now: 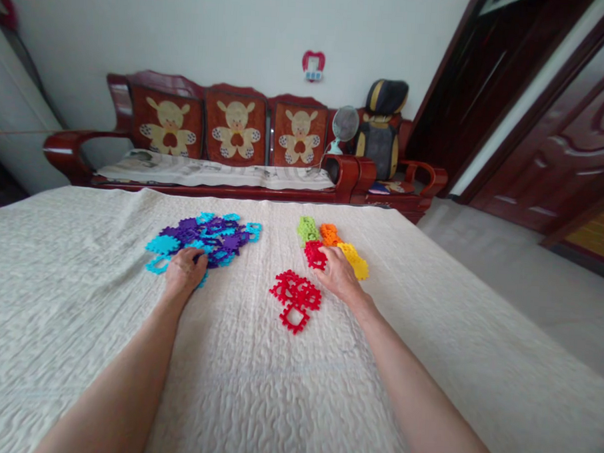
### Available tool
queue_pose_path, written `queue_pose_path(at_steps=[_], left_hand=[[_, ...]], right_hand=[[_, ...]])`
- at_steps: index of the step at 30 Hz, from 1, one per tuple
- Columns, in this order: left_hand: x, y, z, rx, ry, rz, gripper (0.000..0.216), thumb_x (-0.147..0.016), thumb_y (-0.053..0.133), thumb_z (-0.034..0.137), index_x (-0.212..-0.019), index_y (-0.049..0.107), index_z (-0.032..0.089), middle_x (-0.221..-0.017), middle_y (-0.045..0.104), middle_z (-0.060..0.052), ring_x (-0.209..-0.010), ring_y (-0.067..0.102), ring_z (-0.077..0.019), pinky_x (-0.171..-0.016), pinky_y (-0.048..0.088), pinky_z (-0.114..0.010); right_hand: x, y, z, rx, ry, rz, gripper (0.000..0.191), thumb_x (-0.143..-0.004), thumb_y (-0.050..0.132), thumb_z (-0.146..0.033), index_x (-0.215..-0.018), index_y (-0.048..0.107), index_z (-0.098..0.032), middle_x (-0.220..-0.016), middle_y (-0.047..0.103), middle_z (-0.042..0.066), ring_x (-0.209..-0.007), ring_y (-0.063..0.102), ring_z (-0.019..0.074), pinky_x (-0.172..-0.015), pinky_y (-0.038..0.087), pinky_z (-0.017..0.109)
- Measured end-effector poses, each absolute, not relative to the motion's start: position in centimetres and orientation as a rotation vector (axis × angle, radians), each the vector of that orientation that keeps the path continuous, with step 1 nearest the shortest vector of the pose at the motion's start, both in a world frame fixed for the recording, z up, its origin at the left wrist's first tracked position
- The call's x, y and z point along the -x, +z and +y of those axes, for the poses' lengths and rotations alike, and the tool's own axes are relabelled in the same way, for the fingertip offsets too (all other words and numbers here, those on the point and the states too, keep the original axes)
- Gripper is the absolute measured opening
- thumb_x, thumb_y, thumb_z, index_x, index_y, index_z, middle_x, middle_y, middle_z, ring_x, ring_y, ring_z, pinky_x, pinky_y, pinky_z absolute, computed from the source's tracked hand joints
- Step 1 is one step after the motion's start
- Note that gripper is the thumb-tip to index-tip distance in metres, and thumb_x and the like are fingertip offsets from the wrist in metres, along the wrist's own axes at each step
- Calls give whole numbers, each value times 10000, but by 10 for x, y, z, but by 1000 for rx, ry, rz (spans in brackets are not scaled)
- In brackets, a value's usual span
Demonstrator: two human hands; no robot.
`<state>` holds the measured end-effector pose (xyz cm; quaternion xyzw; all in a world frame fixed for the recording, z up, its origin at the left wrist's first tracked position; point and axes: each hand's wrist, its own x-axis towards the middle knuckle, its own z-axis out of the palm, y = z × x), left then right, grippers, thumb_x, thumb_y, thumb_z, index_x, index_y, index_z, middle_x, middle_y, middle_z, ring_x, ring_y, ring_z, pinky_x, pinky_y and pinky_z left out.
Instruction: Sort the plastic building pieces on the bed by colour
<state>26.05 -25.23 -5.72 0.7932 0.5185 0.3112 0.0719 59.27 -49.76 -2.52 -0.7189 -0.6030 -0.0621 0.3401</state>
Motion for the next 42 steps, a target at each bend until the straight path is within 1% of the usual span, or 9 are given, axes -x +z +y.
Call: queue_pose_path(at_steps=[7,11,17,22,31,34,36,38,42], left_hand=[[-260,-59,-251,-2400,933,1567,362,-851,464,370,-980,748,186,-1168,742,-130,-1109,671,-304,-962,532,-401],[-260,-59,-251,-2413,948,1547,369,-848,460,377,-966,750,183,-1142,748,-135,-1097,671,-309,-952,534,-405],[-260,-60,-251,-2418,973,1549,330,-833,473,366,-925,746,206,-1094,758,-103,-1065,676,-277,-953,533,-365],[-258,-62,-249,-2418,979,1544,329,-830,480,379,-928,747,213,-1085,760,-98,-1067,676,-281,-972,529,-377],[-258,-62,-248,-2419,973,1530,357,-833,463,387,-940,747,197,-1114,754,-118,-1093,674,-294,-996,524,-395],[-258,-61,-249,-2416,970,1539,350,-838,465,386,-942,746,205,-1106,755,-108,-1091,675,-287,-996,524,-384],[-259,-60,-250,-2411,957,1551,344,-838,471,378,-946,746,203,-1109,754,-105,-1093,674,-282,-998,521,-374],[-259,-59,-251,-2406,942,1560,344,-841,473,369,-955,748,195,-1124,750,-110,-1101,671,-282,-998,518,-371],[-260,-58,-252,-2401,928,1565,355,-845,470,360,-971,750,182,-1143,744,-120,-1114,664,-289,-996,516,-383]], right_hand=[[-590,-48,-485,1847,-293,-1560,508,-842,617,-169,-1343,538,-183,-1321,557,163,-1261,545,304,-1122,448,515],[-593,-52,-485,1854,-296,-1563,521,-846,598,-152,-1361,529,-177,-1349,550,172,-1274,537,308,-1123,446,525],[-597,-53,-482,1859,-285,-1539,574,-826,562,-105,-1393,522,-188,-1369,544,163,-1292,528,312,-1134,436,544],[-599,-56,-480,1863,-311,-1519,603,-811,535,-76,-1402,505,-192,-1376,520,155,-1307,514,298,-1147,439,514],[-600,-56,-479,1860,-303,-1514,583,-803,535,-77,-1377,513,-174,-1380,511,166,-1315,500,299,-1154,429,509],[-599,-53,-480,1851,-314,-1472,539,-813,513,-80,-1347,535,-141,-1361,529,185,-1312,504,299,-1155,422,495],[-597,-52,-481,1846,-305,-1418,487,-827,493,-88,-1307,565,-124,-1316,565,193,-1269,538,291,-1127,444,470],[-594,-52,-483,1848,-223,-1377,420,-837,493,-110,-1240,607,-138,-1227,625,165,-1160,604,264,-1055,493,428],[-590,-48,-490,1887,236,-1403,266,-809,589,-199,-1060,675,-182,-991,702,58,-873,658,188,-857,545,334]])
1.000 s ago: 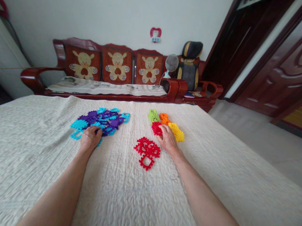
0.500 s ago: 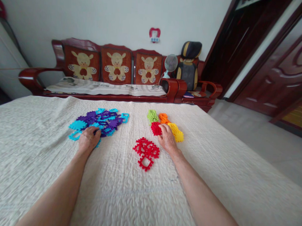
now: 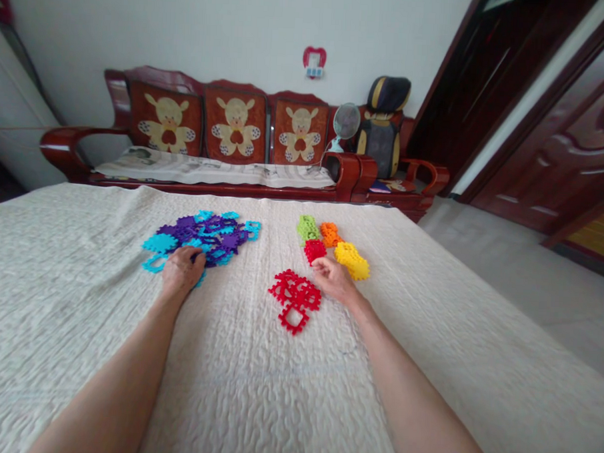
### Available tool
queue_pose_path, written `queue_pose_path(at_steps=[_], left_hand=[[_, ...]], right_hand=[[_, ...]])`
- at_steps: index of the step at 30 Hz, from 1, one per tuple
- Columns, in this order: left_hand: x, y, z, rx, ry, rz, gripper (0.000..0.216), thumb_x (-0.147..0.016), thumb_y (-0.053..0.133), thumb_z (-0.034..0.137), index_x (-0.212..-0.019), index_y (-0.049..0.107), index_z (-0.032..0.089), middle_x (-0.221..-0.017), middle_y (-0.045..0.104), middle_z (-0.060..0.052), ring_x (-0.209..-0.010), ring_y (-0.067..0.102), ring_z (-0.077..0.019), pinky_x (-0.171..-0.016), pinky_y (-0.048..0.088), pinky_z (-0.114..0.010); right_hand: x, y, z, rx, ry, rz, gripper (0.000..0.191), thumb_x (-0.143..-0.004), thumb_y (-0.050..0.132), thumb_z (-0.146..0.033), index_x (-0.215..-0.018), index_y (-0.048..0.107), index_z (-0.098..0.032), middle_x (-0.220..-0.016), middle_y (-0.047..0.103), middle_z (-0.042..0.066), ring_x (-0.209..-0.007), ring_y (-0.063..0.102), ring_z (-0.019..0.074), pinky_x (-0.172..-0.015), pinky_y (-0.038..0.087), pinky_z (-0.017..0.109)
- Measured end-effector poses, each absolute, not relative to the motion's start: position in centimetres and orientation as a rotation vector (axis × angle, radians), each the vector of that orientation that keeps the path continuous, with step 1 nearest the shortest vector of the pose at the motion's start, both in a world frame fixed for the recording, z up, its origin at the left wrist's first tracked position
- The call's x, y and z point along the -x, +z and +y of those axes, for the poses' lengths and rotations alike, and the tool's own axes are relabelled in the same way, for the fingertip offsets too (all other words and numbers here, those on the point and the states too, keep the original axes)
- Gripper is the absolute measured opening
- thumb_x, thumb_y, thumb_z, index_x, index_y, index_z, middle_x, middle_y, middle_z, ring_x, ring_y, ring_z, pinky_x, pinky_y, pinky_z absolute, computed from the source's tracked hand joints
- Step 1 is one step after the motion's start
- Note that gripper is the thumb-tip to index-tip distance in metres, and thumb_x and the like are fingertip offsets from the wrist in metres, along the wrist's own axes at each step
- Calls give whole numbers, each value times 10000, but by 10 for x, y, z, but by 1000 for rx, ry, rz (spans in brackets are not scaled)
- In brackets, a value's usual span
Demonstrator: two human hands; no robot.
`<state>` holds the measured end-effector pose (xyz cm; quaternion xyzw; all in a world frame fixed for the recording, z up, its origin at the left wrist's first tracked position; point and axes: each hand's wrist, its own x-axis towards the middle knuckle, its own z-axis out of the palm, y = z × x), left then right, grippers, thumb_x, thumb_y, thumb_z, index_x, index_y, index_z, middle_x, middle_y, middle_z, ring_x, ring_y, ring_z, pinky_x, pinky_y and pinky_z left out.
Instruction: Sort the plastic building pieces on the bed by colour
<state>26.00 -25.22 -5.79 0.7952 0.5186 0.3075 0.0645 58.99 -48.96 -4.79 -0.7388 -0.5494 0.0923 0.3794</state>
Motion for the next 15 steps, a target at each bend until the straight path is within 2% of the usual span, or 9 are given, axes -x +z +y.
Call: queue_pose_path(at_steps=[2,7,10,15], left_hand=[[-260,-58,-252,-2400,923,1563,361,-847,469,363,-977,751,179,-1145,744,-119,-1107,665,-290,-994,516,-390],[-261,-56,-253,-2390,928,1574,348,-851,478,357,-983,752,188,-1142,749,-110,-1115,664,-282,-988,517,-378],[-261,-56,-255,-2393,926,1575,348,-850,481,346,-986,754,180,-1148,745,-118,-1120,663,-287,-984,519,-380],[-261,-57,-254,-2397,934,1575,352,-854,482,346,-992,757,177,-1151,743,-116,-1117,663,-285,-980,520,-379]], right_hand=[[-589,-40,-496,1900,458,-1451,293,-769,669,-262,-1051,685,-184,-990,706,44,-855,649,176,-826,533,318],[-583,-7,-515,1963,783,-1637,547,-628,818,-370,-1121,673,-182,-1114,671,72,-986,638,217,-861,513,330],[-570,6,-521,2102,697,-1746,603,-566,846,-338,-1116,661,-178,-1133,643,90,-1012,629,247,-882,502,343],[-551,10,-520,2187,492,-1893,462,-588,819,-269,-1016,669,-181,-1075,656,92,-1016,614,265,-883,472,333]])
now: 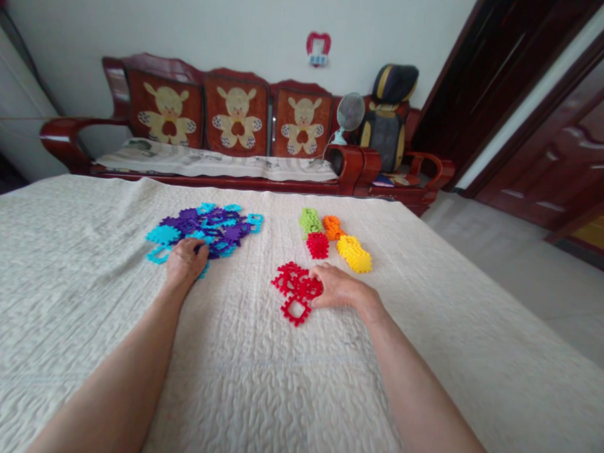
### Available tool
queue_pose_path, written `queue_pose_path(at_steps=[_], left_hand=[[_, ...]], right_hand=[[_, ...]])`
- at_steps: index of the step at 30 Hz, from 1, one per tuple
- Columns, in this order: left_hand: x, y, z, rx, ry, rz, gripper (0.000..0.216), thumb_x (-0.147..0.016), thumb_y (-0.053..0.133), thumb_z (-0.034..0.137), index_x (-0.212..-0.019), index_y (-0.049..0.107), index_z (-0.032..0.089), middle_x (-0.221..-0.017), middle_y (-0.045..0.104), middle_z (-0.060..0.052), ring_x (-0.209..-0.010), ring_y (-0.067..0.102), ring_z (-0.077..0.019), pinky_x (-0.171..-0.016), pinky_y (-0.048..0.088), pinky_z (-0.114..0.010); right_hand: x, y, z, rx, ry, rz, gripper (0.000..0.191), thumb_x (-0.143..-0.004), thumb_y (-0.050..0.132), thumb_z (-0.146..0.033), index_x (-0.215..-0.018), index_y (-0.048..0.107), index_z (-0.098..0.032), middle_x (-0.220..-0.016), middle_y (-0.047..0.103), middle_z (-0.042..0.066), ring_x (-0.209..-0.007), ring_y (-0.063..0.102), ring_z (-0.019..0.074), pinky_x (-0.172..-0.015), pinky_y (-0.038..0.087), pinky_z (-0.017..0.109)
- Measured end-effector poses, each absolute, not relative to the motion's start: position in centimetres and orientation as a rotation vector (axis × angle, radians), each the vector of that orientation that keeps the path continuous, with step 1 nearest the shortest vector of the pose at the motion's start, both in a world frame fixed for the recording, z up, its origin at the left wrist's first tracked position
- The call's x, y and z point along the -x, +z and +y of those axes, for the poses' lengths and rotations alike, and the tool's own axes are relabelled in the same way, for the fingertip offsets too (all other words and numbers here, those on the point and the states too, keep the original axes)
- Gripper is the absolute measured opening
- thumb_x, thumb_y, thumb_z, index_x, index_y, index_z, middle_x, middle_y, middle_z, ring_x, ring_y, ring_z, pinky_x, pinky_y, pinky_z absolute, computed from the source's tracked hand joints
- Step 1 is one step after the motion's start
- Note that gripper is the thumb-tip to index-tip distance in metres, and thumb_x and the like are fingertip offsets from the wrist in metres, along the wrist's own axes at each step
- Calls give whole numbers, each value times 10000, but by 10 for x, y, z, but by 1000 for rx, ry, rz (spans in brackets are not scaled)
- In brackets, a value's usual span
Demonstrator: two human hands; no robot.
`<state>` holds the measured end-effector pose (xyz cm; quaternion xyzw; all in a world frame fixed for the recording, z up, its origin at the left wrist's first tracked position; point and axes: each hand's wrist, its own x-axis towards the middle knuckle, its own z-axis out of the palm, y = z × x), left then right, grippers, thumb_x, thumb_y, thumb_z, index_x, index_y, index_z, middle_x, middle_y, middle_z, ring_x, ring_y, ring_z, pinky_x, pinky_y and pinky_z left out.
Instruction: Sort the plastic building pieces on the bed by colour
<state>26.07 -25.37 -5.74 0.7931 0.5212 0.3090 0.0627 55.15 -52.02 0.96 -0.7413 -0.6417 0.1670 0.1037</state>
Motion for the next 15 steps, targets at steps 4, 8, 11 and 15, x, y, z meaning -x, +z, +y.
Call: queue_pose_path(at_steps=[4,8,11,15], left_hand=[[-260,-59,-252,-2409,927,1588,366,-855,478,351,-1012,758,174,-1163,742,-115,-1121,661,-288,-974,523,-383],[-260,-60,-250,-2410,910,1605,376,-860,470,362,-1017,759,180,-1176,740,-113,-1120,658,-293,-971,524,-394],[-260,-61,-249,-2407,913,1591,373,-855,470,364,-1004,760,184,-1154,745,-110,-1121,657,-297,-977,524,-398],[-259,-60,-248,-2412,926,1555,391,-853,461,373,-1000,760,168,-1145,745,-126,-1113,660,-302,-992,523,-408]], right_hand=[[-562,10,-520,2092,568,-1871,430,-628,819,-279,-1023,671,-196,-1004,678,52,-918,625,221,-807,471,299],[-581,9,-517,2031,371,-1753,485,-690,780,-228,-1155,647,-198,-1098,657,66,-961,625,212,-853,490,319],[-587,2,-509,2055,-34,-1594,518,-744,726,-180,-1247,603,-188,-1201,604,116,-1106,591,258,-971,482,393],[-588,-15,-498,2084,-310,-1533,573,-775,679,-143,-1333,549,-173,-1269,569,163,-1175,554,312,-1026,467,471]])
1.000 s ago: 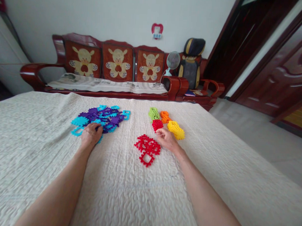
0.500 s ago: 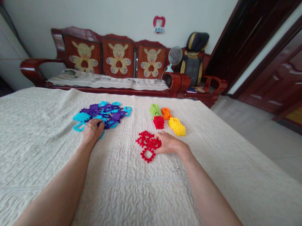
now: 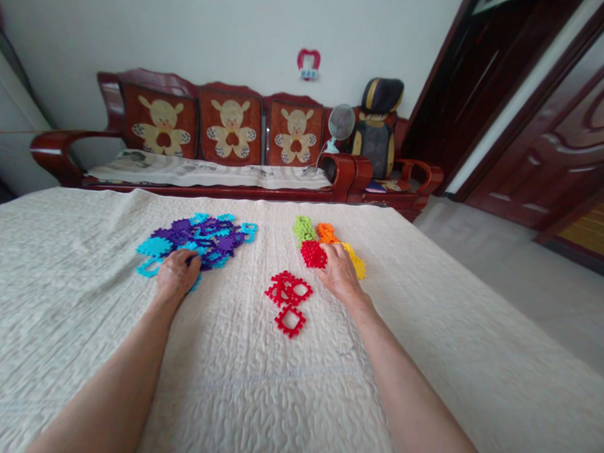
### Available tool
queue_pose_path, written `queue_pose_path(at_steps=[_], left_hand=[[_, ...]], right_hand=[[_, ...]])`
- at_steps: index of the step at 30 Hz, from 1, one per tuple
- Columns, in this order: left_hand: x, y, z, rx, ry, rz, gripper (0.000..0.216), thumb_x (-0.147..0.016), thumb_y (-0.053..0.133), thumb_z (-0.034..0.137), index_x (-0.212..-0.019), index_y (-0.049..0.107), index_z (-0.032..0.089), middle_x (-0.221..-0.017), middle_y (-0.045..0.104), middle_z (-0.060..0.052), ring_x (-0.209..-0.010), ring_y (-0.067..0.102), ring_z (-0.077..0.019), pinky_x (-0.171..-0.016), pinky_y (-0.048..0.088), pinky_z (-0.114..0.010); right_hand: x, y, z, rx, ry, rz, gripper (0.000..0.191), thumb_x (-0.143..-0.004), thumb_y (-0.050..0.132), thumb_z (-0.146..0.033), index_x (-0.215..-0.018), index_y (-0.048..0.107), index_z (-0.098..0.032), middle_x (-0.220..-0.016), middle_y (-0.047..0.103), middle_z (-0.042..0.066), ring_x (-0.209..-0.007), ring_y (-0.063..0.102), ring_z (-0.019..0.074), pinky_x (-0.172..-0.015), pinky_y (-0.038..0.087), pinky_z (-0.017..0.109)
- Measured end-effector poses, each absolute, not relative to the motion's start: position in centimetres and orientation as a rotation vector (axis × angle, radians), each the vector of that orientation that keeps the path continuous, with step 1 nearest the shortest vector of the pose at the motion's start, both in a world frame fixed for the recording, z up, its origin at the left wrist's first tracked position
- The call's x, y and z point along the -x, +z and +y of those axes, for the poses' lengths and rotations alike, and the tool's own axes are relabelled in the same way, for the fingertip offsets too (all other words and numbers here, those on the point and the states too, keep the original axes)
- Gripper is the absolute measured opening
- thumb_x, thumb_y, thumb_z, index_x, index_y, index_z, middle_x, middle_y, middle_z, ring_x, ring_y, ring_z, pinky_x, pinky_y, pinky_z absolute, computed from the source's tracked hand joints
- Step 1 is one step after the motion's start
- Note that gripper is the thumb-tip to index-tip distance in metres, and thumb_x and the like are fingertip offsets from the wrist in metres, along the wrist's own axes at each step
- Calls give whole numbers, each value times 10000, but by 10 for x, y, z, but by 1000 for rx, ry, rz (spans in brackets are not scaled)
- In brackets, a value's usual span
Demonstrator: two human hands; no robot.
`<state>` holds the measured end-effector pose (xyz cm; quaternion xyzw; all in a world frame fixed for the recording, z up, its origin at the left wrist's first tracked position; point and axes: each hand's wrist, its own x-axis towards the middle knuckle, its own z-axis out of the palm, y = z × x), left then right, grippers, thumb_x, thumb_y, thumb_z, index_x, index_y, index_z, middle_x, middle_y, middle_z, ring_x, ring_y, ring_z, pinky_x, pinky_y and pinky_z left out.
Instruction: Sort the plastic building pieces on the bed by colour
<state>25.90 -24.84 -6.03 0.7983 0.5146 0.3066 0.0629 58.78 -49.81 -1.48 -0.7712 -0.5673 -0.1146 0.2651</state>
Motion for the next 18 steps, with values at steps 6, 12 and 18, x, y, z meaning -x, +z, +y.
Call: queue_pose_path(at_steps=[6,12,18], left_hand=[[-259,-59,-250,-2411,921,1555,398,-848,456,371,-1005,758,163,-1144,744,-134,-1111,663,-308,-996,523,-426],[-258,-60,-249,-2399,919,1558,388,-853,469,389,-1005,757,178,-1152,741,-120,-1131,657,-296,-1025,513,-411],[-258,-59,-250,-2406,924,1563,386,-859,452,385,-997,752,185,-1155,737,-120,-1137,650,-300,-1012,515,-416]], right_hand=[[-590,-34,-493,2065,-416,-1544,584,-789,647,-131,-1359,533,-185,-1299,577,157,-1179,544,320,-1020,454,481],[-592,-35,-490,2070,-474,-1583,564,-813,621,-144,-1370,533,-156,-1318,580,168,-1217,503,317,-1050,384,472],[-590,-32,-489,2105,-500,-1569,584,-802,606,-149,-1381,533,-179,-1341,577,169,-1243,470,335,-1087,287,529]])
